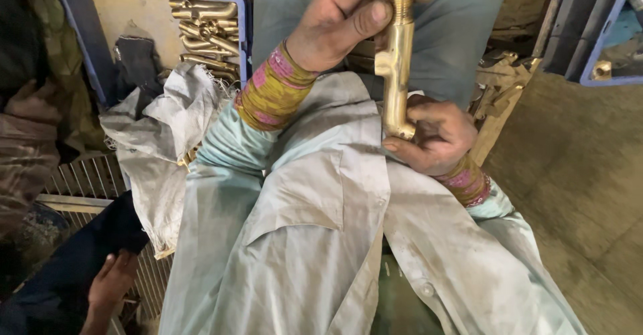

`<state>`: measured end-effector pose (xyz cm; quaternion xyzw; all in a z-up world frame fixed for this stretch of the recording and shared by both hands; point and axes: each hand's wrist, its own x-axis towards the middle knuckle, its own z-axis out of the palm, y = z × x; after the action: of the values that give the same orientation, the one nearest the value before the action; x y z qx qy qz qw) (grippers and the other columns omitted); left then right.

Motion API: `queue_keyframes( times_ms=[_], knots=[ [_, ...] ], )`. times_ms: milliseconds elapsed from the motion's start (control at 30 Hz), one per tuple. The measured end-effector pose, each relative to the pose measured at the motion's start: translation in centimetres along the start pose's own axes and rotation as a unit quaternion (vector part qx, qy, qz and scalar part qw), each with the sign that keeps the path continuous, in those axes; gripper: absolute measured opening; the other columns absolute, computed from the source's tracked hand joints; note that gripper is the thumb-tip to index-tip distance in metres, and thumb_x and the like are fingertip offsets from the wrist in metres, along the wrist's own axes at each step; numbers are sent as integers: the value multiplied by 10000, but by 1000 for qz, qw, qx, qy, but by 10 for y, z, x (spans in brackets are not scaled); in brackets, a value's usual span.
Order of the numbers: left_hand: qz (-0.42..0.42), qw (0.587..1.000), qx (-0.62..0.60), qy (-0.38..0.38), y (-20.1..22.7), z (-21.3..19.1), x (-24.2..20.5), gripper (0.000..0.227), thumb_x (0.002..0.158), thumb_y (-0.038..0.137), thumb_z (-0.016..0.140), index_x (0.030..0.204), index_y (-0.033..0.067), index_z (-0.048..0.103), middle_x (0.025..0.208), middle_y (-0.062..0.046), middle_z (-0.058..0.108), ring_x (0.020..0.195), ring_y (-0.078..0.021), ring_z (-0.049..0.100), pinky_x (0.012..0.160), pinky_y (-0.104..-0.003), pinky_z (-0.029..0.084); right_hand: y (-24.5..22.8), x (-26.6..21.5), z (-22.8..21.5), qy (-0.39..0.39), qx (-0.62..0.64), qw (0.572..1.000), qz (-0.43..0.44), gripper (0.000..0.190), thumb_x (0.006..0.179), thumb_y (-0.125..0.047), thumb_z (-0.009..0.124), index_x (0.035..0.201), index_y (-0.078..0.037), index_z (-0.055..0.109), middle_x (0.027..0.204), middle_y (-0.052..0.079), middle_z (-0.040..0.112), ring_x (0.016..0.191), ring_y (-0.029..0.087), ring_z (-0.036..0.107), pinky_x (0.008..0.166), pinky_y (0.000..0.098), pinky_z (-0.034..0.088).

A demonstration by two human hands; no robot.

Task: The person sits cross-legged and repeatedly rubs brass pipe fittings against a grinding wheel to smooth their surfaces. They pick up each fitting from a nearby tray, rub it on the wheel, inspect it, and place it back into the tray.

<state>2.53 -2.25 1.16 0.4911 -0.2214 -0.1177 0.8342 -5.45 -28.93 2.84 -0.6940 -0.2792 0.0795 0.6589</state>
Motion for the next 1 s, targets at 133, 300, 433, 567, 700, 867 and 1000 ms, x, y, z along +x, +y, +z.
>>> queue_keyframes(
  times_ms=[133, 300, 433, 567, 700, 867, 1000],
  knots=[
    [-14, 999, -28, 7, -2, 1, 1, 463, 1200, 413, 565, 1413, 6, 614, 935, -3, 640, 780, -53, 583, 693, -202, 472, -5, 11, 0, -18, -13, 1000, -19, 518, 821, -76, 913, 1119, 47, 507, 954, 220, 700, 810, 174, 686, 657, 285, 538],
    [-22, 998, -61, 19, -10, 1, -2, 466, 1208, 375, 586, 1463, -14, 563, 1113, -33, 659, 900, -69, 614, 785, -214, 522, -8, 22, 5, 3, -41, 996, -79, 517, 778, -74, 927, 1078, 43, 523, 860, 199, 671, 759, 226, 679, 671, 366, 548],
    [-3, 993, -114, -4, -15, -1, -4, 413, 1198, 269, 654, 1463, -11, 505, 1169, -64, 655, 1005, -105, 652, 882, -248, 560, -8, 28, 6, 18, -82, 988, -127, 510, 746, -43, 943, 1056, 42, 546, 826, 221, 651, 738, 282, 683, 681, 415, 568],
    [-22, 990, -138, 0, -14, -2, -6, 336, 1159, 230, 679, 1342, -18, 545, 1154, -80, 663, 996, -121, 684, 868, -261, 585, -6, 34, 8, 18, -108, 980, -168, 545, 711, -61, 997, 1011, 35, 553, 765, 185, 656, 687, 251, 666, 627, 387, 537],
    [-16, 991, -136, -2, -10, -1, -7, 349, 1166, 251, 677, 1352, -16, 550, 1173, -81, 651, 1003, -123, 677, 868, -261, 594, -7, 37, 13, 46, -142, 966, -209, 548, 661, -112, 1012, 968, 32, 582, 733, 168, 638, 650, 244, 650, 575, 374, 538],
    [4, 995, -104, -6, -6, 1, -8, 368, 1183, 267, 671, 1383, -18, 549, 1208, -76, 634, 1013, -109, 603, 897, -244, 529, -13, 37, 10, 26, -186, 954, -233, 575, 684, -127, 1038, 1008, 21, 586, 820, 159, 618, 685, 261, 640, 572, 376, 534],
    [8, 995, -104, -7, -5, 0, -8, 393, 1177, 277, 664, 1402, -18, 532, 1252, -78, 619, 1064, -109, 594, 970, -244, 537, -16, 40, 9, 5, -196, 950, -243, 577, 714, -118, 1043, 1049, 11, 590, 862, 139, 597, 700, 252, 624, 576, 373, 534]
  ],
)
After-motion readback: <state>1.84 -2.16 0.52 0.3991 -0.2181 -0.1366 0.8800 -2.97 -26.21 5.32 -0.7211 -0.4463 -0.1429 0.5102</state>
